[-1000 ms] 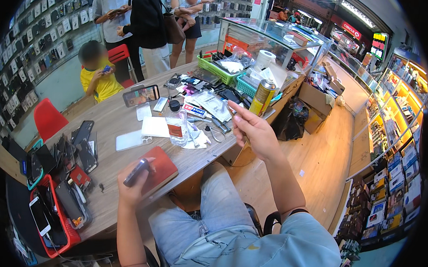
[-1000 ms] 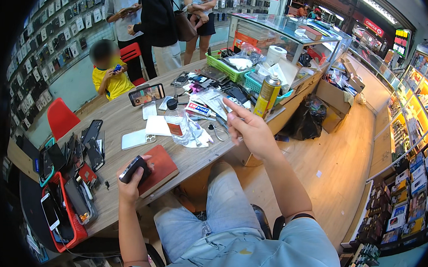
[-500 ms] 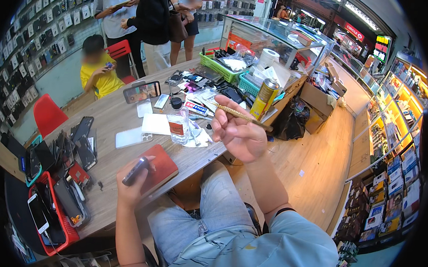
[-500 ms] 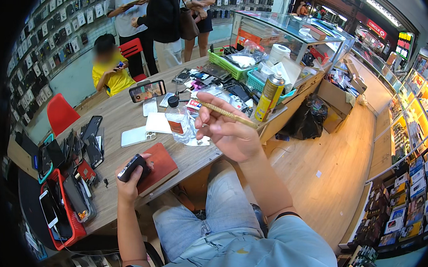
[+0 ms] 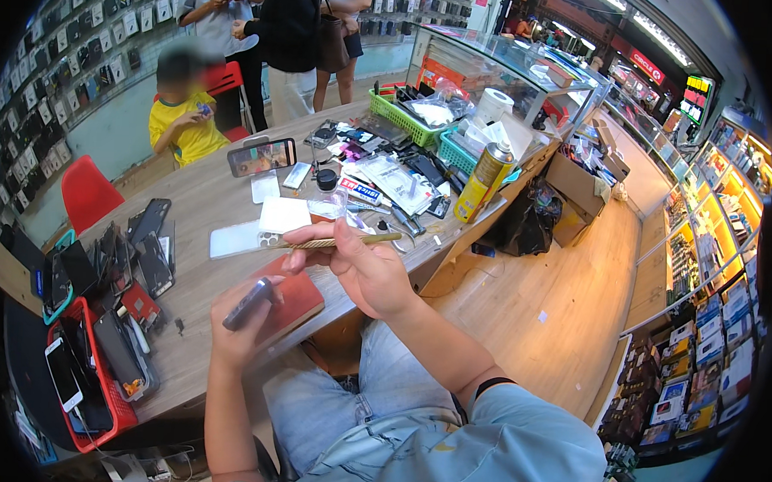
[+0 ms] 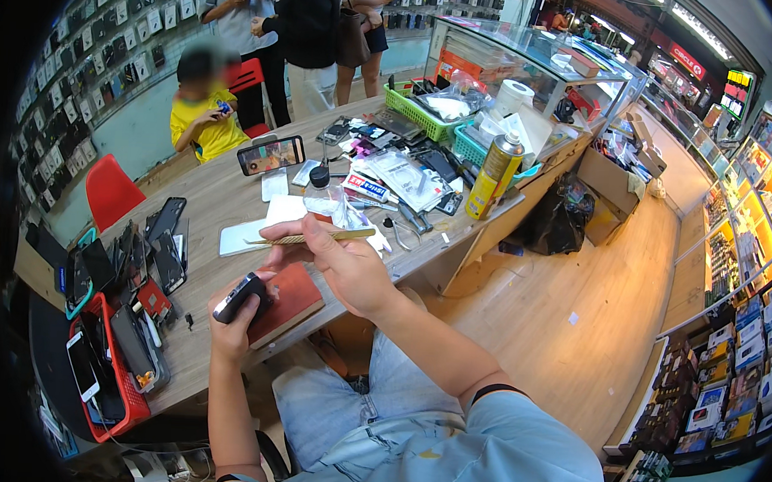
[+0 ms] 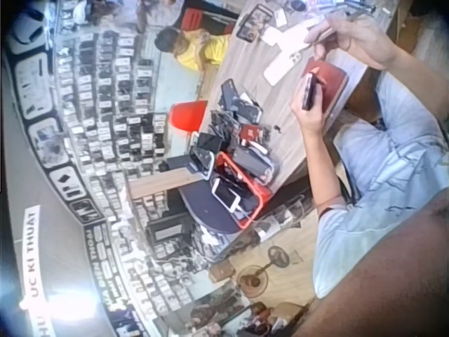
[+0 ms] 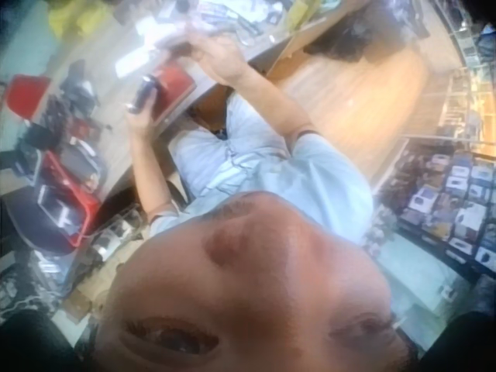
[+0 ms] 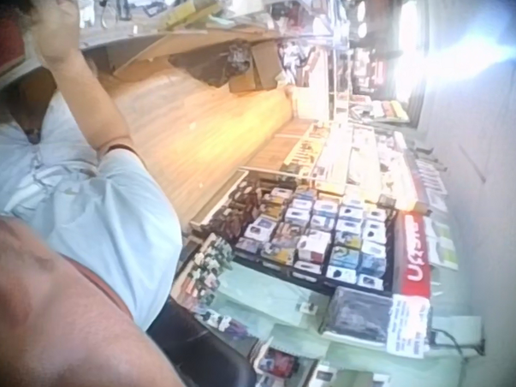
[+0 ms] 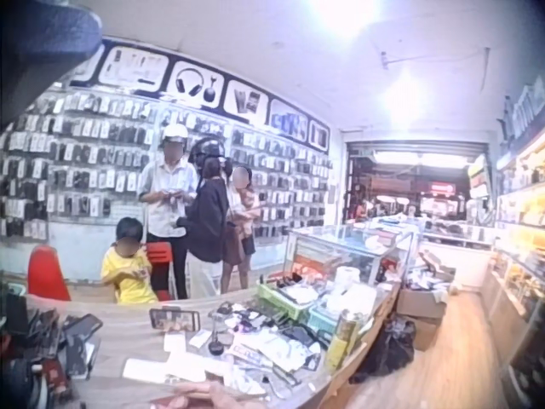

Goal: The person uses a thin metal tool to pry and clean the edges of a smartphone while seated at a cluttered workbench. They repeatedly insert the tool into the device seam, wipe the tool on a cloth, and rotate the phone to access different sides. The person also briefly uses a screwdriver on the device before returning to the prying tool.

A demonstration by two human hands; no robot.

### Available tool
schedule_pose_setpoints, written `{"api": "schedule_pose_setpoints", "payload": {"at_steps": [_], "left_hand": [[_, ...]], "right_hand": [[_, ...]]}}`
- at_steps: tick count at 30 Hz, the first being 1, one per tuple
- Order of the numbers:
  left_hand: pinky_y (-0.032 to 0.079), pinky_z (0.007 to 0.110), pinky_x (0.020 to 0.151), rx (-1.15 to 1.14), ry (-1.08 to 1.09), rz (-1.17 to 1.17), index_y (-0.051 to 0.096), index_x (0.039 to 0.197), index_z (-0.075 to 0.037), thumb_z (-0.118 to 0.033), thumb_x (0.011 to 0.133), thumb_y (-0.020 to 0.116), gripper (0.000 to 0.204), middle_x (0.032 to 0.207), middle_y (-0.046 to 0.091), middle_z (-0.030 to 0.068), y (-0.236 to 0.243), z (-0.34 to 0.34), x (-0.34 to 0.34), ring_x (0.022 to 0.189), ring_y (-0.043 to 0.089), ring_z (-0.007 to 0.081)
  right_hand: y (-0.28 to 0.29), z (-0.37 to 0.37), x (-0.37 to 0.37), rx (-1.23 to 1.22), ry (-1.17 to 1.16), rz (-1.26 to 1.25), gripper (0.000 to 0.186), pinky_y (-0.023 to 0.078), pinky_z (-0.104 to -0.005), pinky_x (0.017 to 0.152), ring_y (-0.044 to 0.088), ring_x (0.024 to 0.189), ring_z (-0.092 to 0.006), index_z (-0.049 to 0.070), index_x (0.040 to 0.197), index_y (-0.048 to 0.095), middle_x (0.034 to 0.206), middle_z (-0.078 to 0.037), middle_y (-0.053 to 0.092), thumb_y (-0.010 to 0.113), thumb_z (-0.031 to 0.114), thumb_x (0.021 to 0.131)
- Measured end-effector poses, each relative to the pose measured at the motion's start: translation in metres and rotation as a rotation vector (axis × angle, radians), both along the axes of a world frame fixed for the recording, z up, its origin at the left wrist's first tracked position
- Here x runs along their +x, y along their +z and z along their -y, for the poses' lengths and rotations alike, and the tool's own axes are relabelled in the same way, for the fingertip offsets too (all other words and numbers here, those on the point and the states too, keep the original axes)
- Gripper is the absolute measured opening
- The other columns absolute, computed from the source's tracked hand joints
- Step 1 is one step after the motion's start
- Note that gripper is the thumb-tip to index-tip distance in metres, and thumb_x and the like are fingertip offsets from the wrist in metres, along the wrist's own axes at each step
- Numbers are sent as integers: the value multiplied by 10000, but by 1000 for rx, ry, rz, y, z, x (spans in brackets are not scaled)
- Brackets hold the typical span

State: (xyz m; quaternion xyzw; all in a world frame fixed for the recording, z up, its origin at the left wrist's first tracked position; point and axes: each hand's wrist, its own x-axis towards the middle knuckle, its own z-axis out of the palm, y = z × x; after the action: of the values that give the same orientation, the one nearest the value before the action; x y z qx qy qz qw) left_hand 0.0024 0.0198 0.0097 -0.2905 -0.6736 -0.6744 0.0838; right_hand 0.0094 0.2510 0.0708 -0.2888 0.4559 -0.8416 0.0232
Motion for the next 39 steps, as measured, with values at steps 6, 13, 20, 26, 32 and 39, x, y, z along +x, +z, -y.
{"api": "schedule_pose_setpoints", "payload": {"at_steps": [6,13,20,26,32,39], "left_hand": [[561,373,868,-53,-13,9,727,1186,93,-109,954,643,319,956,731,137,0,4,-1,904,700,240],[546,336,790,-77,-7,-71,757,1148,44,-170,964,665,298,910,738,110,5,2,-1,843,707,217],[548,341,798,-114,-25,-95,758,1162,58,-146,942,666,314,918,738,117,6,4,-3,846,703,222],[559,379,843,-134,-16,-64,739,1169,71,-224,949,678,373,949,744,146,6,2,-4,882,710,249],[562,387,892,-151,1,-88,748,1176,51,-98,896,715,318,1024,772,156,0,7,-7,942,741,286],[570,390,960,-187,-65,-159,748,1240,6,9,879,775,362,1175,772,184,-4,14,-12,1087,749,312]], "right_hand": [[3,10,1,138,-55,-65,502,541,-388,1069,714,1170,-275,-93,1398,621,1299,-189,706,452,320,1168],[1,13,5,109,-83,74,310,519,-423,1073,698,1159,-288,-132,1253,687,1219,-227,733,562,79,1064],[-2,11,1,146,-151,85,248,528,-385,1039,701,1125,-253,-110,1183,731,1193,-203,745,630,2,986],[-1,14,1,118,-123,157,203,550,-374,1007,711,1089,-232,-101,1144,734,1148,-179,756,685,-20,965],[-4,17,-5,118,-78,165,201,577,-332,937,725,1012,-193,-71,1157,744,1080,-138,766,698,-1,974],[-6,14,2,106,-149,128,185,550,-368,1007,730,1065,-248,-94,1126,717,1101,-188,767,708,-49,947]]}}
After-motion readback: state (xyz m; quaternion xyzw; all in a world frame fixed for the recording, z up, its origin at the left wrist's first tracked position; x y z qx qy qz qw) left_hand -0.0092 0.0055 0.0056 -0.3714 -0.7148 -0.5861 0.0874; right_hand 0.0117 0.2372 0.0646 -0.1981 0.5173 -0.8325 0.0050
